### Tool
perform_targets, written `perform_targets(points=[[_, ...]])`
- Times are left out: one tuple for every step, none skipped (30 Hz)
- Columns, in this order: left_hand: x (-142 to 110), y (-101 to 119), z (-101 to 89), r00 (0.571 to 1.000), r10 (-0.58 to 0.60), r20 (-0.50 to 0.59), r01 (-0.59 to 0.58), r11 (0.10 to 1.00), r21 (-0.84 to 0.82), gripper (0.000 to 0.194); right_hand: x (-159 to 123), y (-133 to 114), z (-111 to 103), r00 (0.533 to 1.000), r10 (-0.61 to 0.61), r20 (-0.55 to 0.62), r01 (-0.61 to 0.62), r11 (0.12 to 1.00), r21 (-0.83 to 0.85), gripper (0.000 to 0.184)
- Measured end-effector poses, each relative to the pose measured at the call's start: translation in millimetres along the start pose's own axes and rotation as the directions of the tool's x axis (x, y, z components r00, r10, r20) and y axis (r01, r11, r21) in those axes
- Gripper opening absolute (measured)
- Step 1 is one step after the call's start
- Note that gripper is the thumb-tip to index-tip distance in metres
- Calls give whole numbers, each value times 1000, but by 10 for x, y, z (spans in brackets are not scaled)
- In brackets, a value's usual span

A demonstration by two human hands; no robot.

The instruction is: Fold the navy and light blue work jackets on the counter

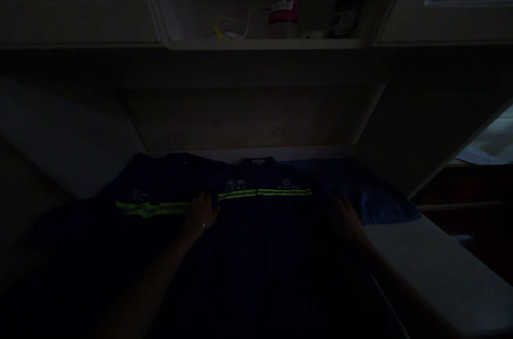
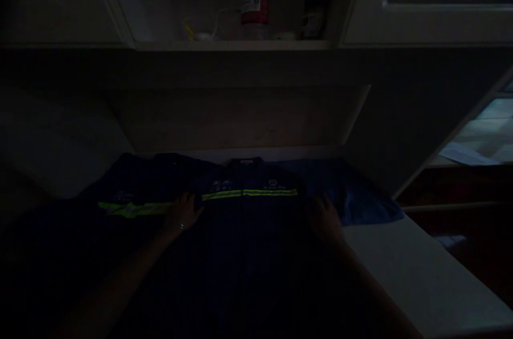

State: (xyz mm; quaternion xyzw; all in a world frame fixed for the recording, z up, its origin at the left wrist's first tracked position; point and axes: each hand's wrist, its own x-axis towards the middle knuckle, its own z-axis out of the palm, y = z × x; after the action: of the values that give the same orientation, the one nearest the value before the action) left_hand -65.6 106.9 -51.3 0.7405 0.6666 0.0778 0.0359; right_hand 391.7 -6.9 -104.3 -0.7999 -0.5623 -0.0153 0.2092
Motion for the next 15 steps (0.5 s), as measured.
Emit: perform_targets(points=[[25, -79, 17, 1000, -8, -16, 7, 1000, -24, 51, -81, -33, 52, 998, -45, 44, 47, 998, -34, 53], [59, -169, 10, 999, -29, -25, 28, 998, -58, 49, -156, -64, 93, 994, -67, 88, 74, 994, -77, 51], [102, -272, -17, 998, -67, -22, 64, 994, -93, 48, -222, -92, 122, 990, -71, 121, 86, 989, -122, 50], [152, -388, -57, 993, -120, -10, 118, 985, -129, 47, -275, -115, 140, 987, -68, 143, 92, 982, -165, 49], [205, -516, -104, 983, -184, 9, 183, 968, -169, 46, -315, -132, 148, 986, -67, 155, 97, 975, -199, 49], [254, -650, -151, 967, -253, 33, 254, 944, -210, 44, -342, -144, 149, 985, -69, 160, 104, 969, -223, 50], [293, -783, -191, 946, -317, 61, 322, 914, -248, 43, -359, -151, 147, 984, -74, 163, 111, 965, -237, 50], [319, -908, -219, 923, -374, 91, 384, 879, -284, 44, -368, -154, 145, 983, -76, 165, 115, 963, -243, 51], [330, -1018, -235, 899, -421, 121, 437, 841, -319, 45, -373, -152, 146, 983, -76, 168, 117, 963, -244, 51], [331, -1108, -238, 877, -457, 148, 479, 806, -348, 46, -376, -148, 154, 982, -82, 171, 122, 963, -242, 51], [327, -1176, -230, 860, -482, 170, 509, 777, -371, 47, -378, -138, 168, 981, -90, 171, 130, 963, -234, 51], [323, -1223, -217, 848, -497, 184, 527, 756, -389, 47, -377, -124, 187, 982, -97, 164, 133, 966, -221, 51], [326, -1250, -202, 844, -503, 187, 533, 744, -403, 46, -371, -102, 207, 983, -104, 153, 134, 971, -199, 51], [342, -1263, -189, 846, -504, 174, 527, 743, -412, 44, -355, -71, 225, 985, -107, 137, 129, 978, -162, 50], [373, -1265, -183, 851, -503, 148, 515, 750, -416, 42, -324, -30, 235, 988, -97, 116, 110, 988, -107, 50]])
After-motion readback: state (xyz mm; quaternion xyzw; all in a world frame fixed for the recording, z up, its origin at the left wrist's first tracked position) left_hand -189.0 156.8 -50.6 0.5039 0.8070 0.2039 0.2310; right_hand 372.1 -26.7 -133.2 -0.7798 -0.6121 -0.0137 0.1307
